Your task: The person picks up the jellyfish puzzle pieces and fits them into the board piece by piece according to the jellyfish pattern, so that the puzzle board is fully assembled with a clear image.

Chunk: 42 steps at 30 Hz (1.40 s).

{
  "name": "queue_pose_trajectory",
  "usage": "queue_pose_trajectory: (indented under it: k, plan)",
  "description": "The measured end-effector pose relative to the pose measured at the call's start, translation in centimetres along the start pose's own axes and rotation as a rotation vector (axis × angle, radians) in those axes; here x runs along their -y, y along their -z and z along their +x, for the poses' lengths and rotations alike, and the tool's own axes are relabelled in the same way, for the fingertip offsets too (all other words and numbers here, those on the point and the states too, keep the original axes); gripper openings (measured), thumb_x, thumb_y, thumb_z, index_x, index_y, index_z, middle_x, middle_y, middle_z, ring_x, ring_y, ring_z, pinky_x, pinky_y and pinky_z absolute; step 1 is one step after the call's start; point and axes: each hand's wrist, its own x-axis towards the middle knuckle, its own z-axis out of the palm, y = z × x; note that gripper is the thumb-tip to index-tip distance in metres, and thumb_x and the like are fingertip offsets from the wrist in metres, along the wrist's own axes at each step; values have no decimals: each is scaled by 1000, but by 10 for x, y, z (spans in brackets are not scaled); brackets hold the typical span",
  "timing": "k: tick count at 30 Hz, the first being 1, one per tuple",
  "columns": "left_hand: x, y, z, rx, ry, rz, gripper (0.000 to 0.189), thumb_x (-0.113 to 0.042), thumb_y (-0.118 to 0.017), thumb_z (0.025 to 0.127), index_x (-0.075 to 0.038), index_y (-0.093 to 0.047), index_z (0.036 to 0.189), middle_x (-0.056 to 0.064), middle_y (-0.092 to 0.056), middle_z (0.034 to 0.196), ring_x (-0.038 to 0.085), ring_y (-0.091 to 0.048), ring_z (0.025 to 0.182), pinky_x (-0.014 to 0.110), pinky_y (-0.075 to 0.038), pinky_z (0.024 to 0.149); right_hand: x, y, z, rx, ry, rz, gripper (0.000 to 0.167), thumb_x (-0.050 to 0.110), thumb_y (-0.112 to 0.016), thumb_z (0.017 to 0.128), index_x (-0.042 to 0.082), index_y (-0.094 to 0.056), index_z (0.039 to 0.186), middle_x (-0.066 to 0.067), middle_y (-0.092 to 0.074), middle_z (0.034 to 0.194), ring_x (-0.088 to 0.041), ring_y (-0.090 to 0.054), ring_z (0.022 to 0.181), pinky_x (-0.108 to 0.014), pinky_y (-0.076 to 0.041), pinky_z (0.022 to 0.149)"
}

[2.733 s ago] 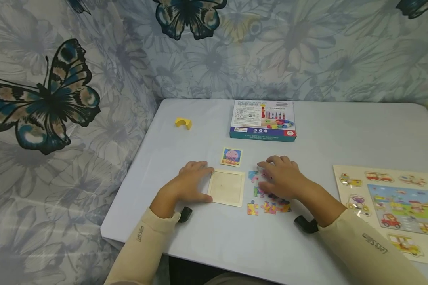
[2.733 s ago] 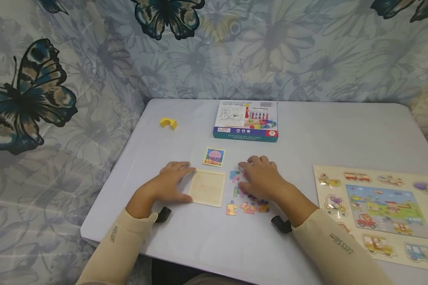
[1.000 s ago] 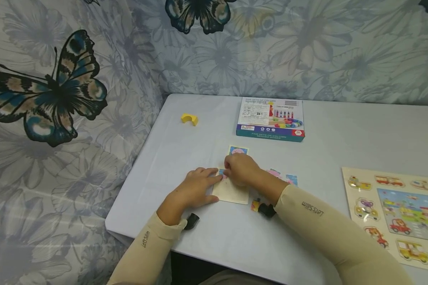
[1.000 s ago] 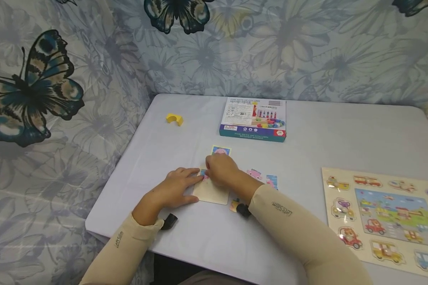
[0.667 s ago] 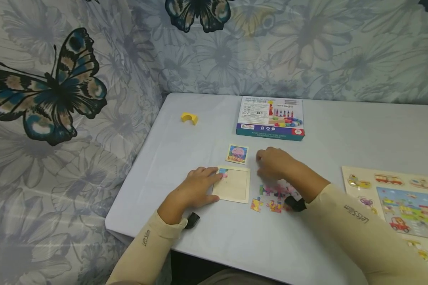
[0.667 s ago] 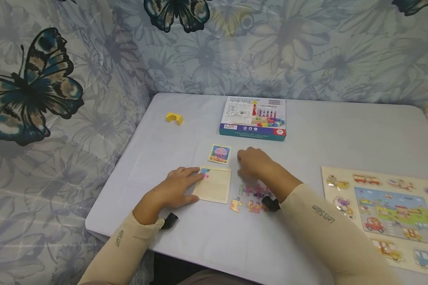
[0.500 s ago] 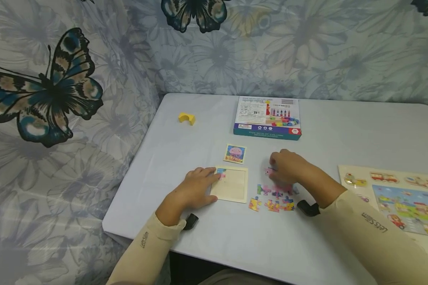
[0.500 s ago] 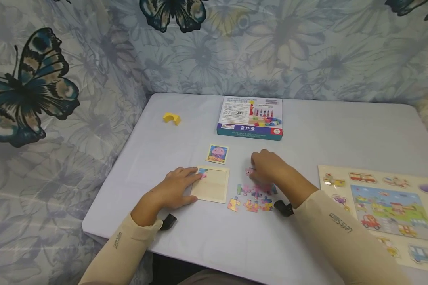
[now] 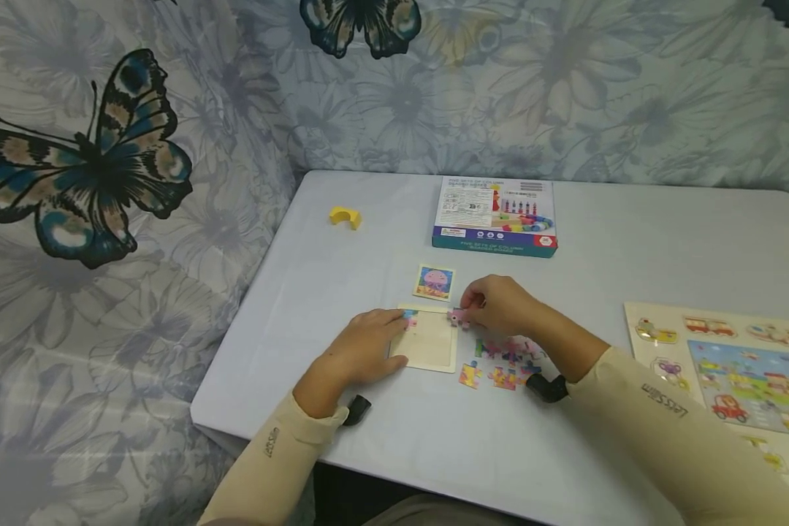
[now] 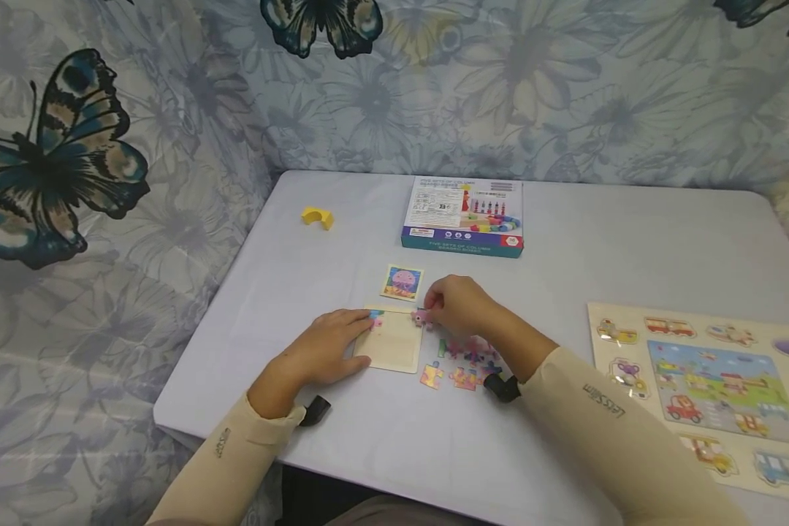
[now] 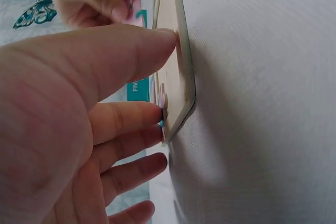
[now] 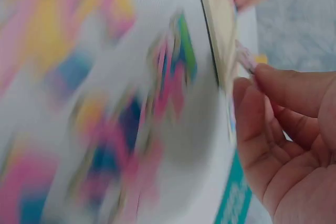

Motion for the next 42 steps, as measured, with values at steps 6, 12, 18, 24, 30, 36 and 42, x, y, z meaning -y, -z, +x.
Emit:
queue_pose_trajectory:
  k: [6, 12, 18, 24, 30, 36, 42]
  plan:
    - [0, 2, 0, -14, -17, 9, 67, -48, -66, 97, -16, -48, 153, 2, -41, 162, 22, -37, 149, 44, -27, 122, 23, -22, 27, 41, 48, 23, 8, 20, -73, 96, 12, -74, 97, -4, -65, 85, -19, -58, 81, -27, -51, 71]
    - [-1, 0, 3, -29, -16, 55, 70, -57, -61, 97, -21, -45, 155, 0, -45, 158, 23, -40, 147, 46, -29, 121, 42, -31, 34, 14, 77, -72, 8, 18, -73, 95, 11, -75, 95, -2, -67, 85, -19, -60, 83, -28, -54, 76]
    - [-6, 0, 9, -48, -15, 116, 69, -61, -56, 98, -24, -46, 155, -2, -51, 148, 22, -44, 138, 47, -34, 117, 46, -31, 34, -24, 56, -178, 8, 18, -75, 93, 10, -75, 93, -3, -68, 85, -21, -60, 83, -31, -54, 77]
    - [-10, 2, 10, -42, 6, 155, 69, -63, -56, 98, -21, -50, 152, -1, -52, 146, 22, -46, 136, 46, -36, 115, 45, -31, 35, -62, 31, -207, 20, 25, -82, 89, 10, -73, 99, -4, -67, 88, -21, -60, 84, -33, -53, 80]
    - [-15, 2, 12, -47, 14, 174, 68, -61, -58, 97, -18, -52, 150, 0, -53, 144, 22, -47, 135, 45, -36, 115, 28, -23, 28, -52, 45, -219, 30, 31, -78, 92, 9, -72, 111, -7, -69, 103, -24, -60, 93, -41, -52, 89]
    - [-17, 0, 15, -48, 5, 155, 68, -53, -64, 97, -16, -50, 152, 3, -52, 146, 22, -48, 136, 42, -36, 117, -11, 13, -1, -52, -59, -192, 42, 29, -76, 91, 8, -68, 127, -17, -67, 121, -33, -59, 109, -55, -51, 98]
    - [-12, 2, 15, -45, 17, 118, 65, -52, -66, 96, -17, -52, 149, 4, -52, 145, 23, -50, 130, 42, -39, 113, -51, 32, -34, -23, -142, -208, 50, 35, -79, 89, 5, -66, 126, -23, -64, 124, -37, -58, 110, -56, -54, 92]
